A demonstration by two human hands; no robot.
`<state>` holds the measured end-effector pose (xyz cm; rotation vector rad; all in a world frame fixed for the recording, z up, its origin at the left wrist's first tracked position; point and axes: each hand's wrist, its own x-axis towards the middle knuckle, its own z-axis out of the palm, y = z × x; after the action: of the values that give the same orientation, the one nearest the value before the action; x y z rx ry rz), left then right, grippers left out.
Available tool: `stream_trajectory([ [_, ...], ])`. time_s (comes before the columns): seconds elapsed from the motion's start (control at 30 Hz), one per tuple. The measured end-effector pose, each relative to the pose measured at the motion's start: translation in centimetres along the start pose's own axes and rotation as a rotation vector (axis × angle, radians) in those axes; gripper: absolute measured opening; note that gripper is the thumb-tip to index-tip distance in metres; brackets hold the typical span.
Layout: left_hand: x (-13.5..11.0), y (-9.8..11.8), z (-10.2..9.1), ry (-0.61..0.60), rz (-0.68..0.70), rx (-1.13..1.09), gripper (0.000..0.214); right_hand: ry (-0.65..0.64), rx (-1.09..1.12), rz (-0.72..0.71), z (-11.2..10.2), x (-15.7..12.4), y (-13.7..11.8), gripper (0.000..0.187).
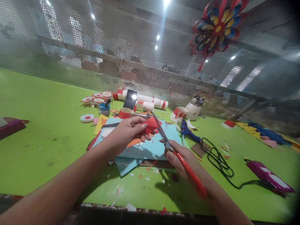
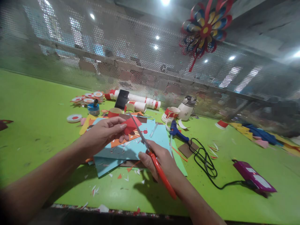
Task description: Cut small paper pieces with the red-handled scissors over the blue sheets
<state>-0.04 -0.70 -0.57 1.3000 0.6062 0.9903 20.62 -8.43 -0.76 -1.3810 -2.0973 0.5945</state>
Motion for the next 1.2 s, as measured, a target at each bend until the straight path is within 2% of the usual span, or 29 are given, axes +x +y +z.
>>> stream_trajectory([
  [0.37, -0.07, -0.09, -0.15, -0.007, -0.011, 0.034, 0.017, 0.013, -0.003, -0.048, 0.10, 0.02, 0.45, 0.036],
  [0.67, -0.17, 0.05, 0.07, -0.007, -0.005, 0.032, 0.017, 0.036, -0.042, 0.008, 0.11, 0.06, 0.39, 0.047],
  [0.83, -0.26, 0.13, 0.07, 0.039, 0.032, 0.036, 0.017, 0.017, -0.047, 0.011, -0.02, 0.02, 0.49, 0.048],
  [1.2, 0.00, 0.02, -0.25, 0.109, 0.011, -0.023, 0.017, -0.003, -0.036, -0.017, -0.10, -0.06, 0.50, 0.040],
])
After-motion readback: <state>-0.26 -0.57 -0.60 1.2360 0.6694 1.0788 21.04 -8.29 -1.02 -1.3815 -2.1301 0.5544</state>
